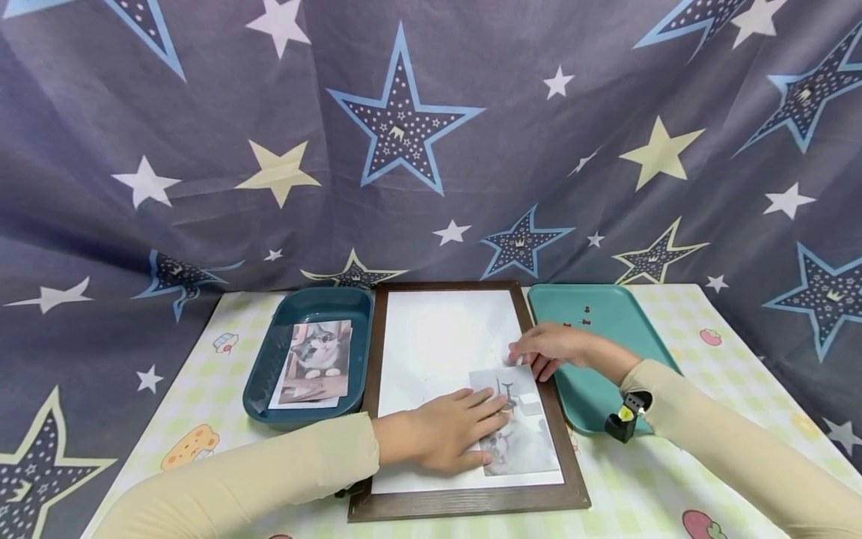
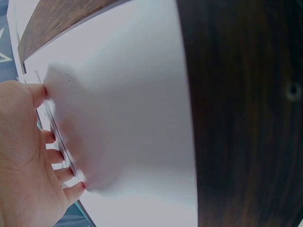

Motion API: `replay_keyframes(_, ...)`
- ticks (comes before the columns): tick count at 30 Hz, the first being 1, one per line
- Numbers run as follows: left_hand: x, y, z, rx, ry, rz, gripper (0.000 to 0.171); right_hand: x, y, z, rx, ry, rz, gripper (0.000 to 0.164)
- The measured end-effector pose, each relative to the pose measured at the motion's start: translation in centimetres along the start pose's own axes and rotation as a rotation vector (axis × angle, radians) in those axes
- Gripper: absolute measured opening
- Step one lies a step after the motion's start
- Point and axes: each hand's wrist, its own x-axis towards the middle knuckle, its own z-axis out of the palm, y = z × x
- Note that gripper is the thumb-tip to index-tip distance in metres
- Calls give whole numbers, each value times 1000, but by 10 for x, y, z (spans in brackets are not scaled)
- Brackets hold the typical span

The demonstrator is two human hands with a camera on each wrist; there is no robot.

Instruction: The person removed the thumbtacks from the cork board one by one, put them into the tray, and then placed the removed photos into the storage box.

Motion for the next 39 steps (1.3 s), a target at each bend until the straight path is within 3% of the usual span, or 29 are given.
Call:
replay_keyframes(6,0,0,-3,-6,-11,-9,67,-5,2,-2,33,-23,74,41)
replay_keyframes(15,0,-1,-5,1,-7,-26,67,-8,5,-6,66,-47,107,39)
replay_keyframes(25,0,-1,-3,-20,-16,-27,67,-8,9,-6,99,-146,146,38)
replay_keyframes(32,0,1,-3,-36,-22,-17,67,-10,18,-7,138,-235,124,24)
replay_keyframes(39,0,2,-3,-13,-23,-17,67,-11,24,-9,174,-264,92,7)
